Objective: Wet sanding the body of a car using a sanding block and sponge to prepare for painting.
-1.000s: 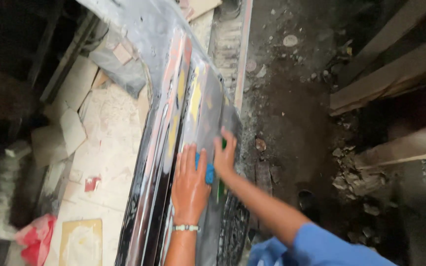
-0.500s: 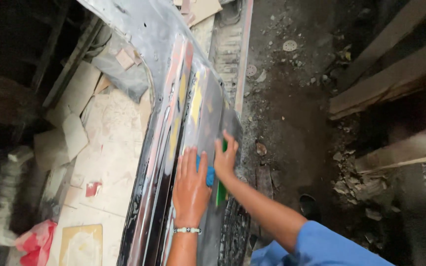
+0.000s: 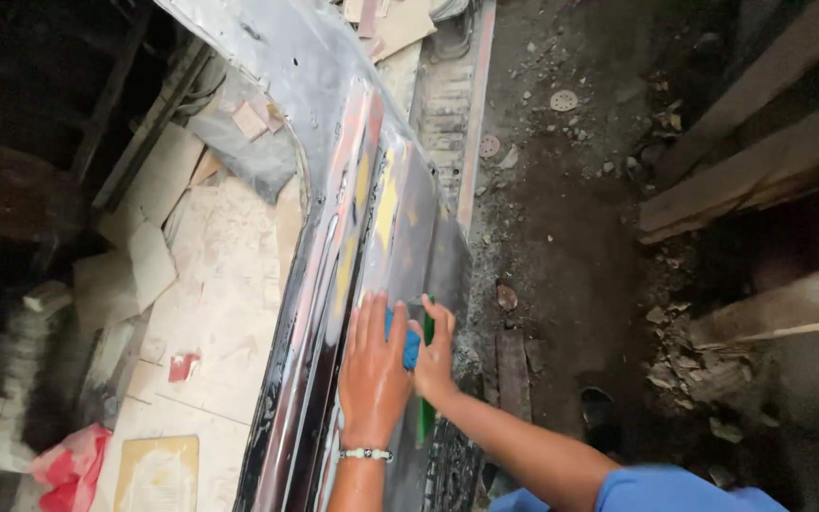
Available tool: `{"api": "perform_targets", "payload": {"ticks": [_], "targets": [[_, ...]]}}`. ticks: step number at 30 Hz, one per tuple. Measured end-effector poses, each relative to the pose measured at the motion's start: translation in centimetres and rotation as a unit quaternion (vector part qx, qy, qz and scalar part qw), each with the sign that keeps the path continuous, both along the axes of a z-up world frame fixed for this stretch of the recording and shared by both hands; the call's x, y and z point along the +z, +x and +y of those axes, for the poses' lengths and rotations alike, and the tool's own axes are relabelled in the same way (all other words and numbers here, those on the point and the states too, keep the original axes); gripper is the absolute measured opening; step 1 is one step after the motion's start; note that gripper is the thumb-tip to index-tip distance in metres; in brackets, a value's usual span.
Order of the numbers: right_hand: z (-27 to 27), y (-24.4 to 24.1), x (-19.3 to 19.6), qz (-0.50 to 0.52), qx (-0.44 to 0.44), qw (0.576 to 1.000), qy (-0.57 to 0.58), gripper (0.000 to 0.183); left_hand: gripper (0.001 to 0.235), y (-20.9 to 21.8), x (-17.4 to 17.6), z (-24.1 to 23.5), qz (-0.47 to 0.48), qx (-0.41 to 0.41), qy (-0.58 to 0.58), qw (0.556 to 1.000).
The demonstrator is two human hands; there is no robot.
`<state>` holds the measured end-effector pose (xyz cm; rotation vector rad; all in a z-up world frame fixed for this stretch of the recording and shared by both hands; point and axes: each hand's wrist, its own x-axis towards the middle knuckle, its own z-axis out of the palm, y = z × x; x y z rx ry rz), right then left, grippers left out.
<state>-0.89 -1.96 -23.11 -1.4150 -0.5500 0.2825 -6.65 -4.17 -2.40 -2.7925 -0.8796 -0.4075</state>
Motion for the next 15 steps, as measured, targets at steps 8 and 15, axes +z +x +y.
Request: {"api": "perform_targets", "payload": {"ticks": [8, 15], "targets": [[4.5, 6.2, 3.0, 0.048, -0.019, 0.999, 0.005, 0.043, 0.084, 1.2, 2.9, -1.1, 0.045, 0.030, -0.085, 0.995], [2.5, 2.5, 1.9, -0.023, -0.026, 0.998, 0.055, 0.046, 0.065, 0.5, 1.0, -0.4, -0.009, 0.004, -0.057, 0.998]]}}
